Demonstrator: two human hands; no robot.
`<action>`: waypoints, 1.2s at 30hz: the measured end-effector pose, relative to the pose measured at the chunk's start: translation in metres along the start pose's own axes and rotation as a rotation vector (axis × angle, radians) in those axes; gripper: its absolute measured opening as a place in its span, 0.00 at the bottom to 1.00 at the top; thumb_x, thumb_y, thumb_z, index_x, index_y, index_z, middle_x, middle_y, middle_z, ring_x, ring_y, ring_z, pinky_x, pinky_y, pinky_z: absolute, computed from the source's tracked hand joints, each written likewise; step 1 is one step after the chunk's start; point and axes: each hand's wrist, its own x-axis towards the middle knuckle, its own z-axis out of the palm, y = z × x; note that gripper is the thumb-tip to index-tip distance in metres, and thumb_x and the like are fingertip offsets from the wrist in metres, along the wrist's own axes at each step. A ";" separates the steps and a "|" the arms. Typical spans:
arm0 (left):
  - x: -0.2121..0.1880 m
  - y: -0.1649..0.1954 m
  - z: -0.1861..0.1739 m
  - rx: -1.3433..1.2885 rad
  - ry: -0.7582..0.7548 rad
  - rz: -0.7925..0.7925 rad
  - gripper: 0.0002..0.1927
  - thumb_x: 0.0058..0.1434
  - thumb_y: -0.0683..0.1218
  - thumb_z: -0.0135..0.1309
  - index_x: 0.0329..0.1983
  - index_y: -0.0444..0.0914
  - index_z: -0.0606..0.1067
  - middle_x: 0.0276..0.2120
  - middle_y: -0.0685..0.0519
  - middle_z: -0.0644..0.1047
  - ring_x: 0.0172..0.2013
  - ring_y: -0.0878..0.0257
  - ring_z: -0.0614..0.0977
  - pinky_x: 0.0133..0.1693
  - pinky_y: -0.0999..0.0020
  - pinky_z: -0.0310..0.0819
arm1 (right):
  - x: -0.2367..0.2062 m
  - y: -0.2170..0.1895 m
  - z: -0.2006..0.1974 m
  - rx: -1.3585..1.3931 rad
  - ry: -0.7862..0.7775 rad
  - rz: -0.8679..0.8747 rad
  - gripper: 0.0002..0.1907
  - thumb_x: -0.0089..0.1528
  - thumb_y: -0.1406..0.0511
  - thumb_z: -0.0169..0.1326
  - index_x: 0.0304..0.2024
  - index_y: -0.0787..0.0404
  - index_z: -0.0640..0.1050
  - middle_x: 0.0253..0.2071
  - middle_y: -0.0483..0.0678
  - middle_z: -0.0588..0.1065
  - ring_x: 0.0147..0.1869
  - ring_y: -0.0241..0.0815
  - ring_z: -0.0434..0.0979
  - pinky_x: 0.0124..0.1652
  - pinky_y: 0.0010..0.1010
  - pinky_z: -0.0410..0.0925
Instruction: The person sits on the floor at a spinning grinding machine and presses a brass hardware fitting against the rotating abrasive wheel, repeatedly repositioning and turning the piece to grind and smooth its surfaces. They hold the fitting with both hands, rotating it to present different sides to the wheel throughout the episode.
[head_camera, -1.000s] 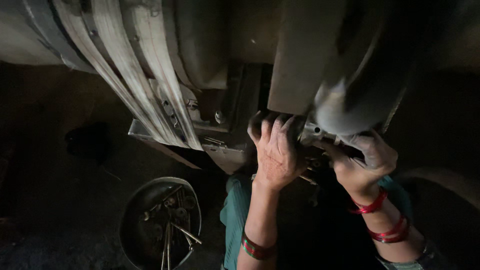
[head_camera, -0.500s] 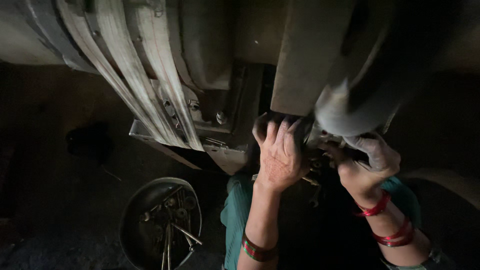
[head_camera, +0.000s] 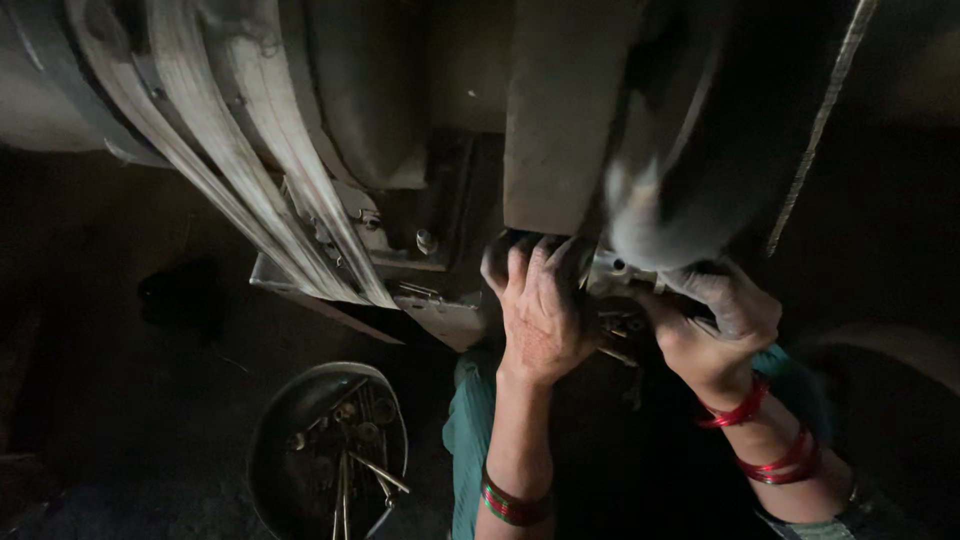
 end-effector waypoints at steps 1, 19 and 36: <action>-0.001 0.000 -0.001 0.010 0.008 0.008 0.40 0.46 0.46 0.61 0.65 0.38 0.67 0.60 0.45 0.72 0.62 0.45 0.72 0.68 0.35 0.51 | 0.001 0.000 -0.001 0.000 0.002 -0.018 0.18 0.60 0.74 0.70 0.51 0.62 0.79 0.47 0.53 0.80 0.47 0.48 0.85 0.42 0.30 0.79; -0.002 0.000 0.007 -0.012 0.114 0.052 0.40 0.45 0.47 0.62 0.64 0.37 0.66 0.58 0.43 0.73 0.59 0.43 0.73 0.66 0.37 0.54 | -0.008 0.005 -0.005 -0.086 0.032 -0.118 0.20 0.57 0.73 0.73 0.49 0.60 0.79 0.48 0.51 0.80 0.51 0.51 0.85 0.44 0.33 0.80; 0.005 0.005 -0.004 -0.023 0.104 0.059 0.36 0.46 0.46 0.62 0.61 0.38 0.68 0.57 0.45 0.74 0.60 0.44 0.74 0.66 0.38 0.54 | -0.005 0.001 -0.005 -0.122 0.052 -0.172 0.18 0.58 0.73 0.73 0.46 0.63 0.79 0.45 0.50 0.81 0.49 0.53 0.85 0.43 0.34 0.81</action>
